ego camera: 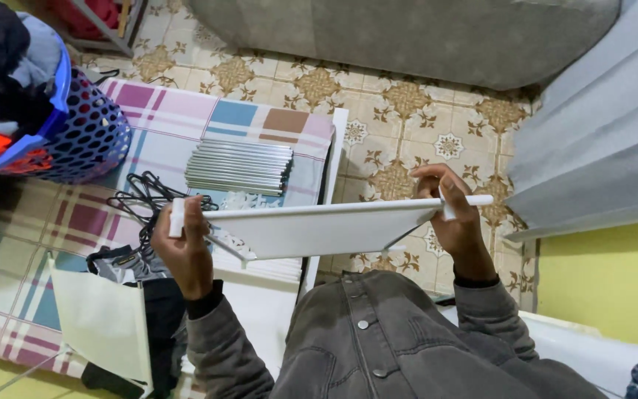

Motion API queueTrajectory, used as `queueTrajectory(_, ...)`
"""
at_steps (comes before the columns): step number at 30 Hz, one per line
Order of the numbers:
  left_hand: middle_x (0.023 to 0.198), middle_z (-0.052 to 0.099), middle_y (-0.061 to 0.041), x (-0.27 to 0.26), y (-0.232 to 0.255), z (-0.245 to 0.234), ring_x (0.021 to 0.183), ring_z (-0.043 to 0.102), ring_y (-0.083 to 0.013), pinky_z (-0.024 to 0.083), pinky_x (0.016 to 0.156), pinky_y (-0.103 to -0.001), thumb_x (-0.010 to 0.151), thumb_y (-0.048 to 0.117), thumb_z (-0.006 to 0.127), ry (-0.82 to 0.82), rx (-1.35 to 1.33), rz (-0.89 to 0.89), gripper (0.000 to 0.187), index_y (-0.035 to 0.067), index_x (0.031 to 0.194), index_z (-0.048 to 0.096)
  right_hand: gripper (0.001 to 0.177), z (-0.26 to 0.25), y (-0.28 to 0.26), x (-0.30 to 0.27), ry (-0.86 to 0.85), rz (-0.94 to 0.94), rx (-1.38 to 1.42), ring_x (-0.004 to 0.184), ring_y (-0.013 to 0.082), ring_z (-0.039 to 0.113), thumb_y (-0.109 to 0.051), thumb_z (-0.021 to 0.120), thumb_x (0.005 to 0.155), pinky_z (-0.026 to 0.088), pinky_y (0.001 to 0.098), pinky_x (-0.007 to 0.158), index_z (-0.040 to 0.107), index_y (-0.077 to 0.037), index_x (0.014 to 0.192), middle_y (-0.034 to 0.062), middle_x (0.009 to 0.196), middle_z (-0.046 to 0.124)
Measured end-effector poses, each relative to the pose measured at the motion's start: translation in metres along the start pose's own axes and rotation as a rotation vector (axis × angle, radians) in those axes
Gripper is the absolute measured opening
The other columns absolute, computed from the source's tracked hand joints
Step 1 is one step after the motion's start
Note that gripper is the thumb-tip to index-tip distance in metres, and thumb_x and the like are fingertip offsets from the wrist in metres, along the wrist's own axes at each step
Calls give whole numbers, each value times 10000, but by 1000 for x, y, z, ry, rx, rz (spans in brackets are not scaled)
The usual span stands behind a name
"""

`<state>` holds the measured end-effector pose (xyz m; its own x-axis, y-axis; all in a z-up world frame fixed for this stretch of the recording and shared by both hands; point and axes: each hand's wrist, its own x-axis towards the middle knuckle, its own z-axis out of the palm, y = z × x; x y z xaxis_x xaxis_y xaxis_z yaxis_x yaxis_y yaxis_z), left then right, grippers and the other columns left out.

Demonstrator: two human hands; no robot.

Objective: The person disassembles a shelf by detaching metal rods from plastic connectors, sliding the rods out of fabric panels, and stacking the fabric panels on the bed by hand.

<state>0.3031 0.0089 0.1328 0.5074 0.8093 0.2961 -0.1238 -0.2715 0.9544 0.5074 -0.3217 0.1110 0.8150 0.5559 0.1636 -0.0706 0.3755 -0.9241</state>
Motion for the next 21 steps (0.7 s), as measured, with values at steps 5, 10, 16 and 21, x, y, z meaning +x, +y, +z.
queueTrajectory(5, 686, 461, 42, 21, -16, 14, 588, 343, -59, 247, 540, -240, 1034, 360, 608, 265, -176, -131, 386, 100, 752, 560, 421, 3, 9, -12, -21, -11, -106, 761, 97, 481, -345, 530, 1024, 384, 254, 672, 633, 44, 1147, 32, 835, 540)
queueTrajectory(10, 641, 410, 29, 24, -67, 6, 555, 371, -85, 300, 537, -253, 1011, 332, 607, 460, -273, -119, 426, 148, 659, 452, 301, 22, 18, -24, 104, 42, -210, 731, 117, 488, -241, 562, 1004, 390, 268, 670, 657, 43, 1034, 80, 814, 570)
queueTrajectory(16, 632, 425, 13, 10, -98, -12, 544, 384, -111, 326, 537, -268, 1019, 298, 599, 481, -230, -138, 406, 154, 667, 456, 268, 36, 13, -16, 174, -8, -209, 724, 99, 525, -224, 530, 977, 412, 250, 654, 644, 15, 937, 74, 822, 621)
queueTrajectory(21, 585, 396, 48, 9, -101, -71, 460, 357, -80, 277, 430, -258, 1046, 417, 569, 603, -471, -262, 462, 172, 671, 454, 243, 14, 0, -11, 288, -31, -125, 691, 101, 475, -210, 527, 1009, 380, 257, 618, 628, 6, 959, 55, 782, 557)
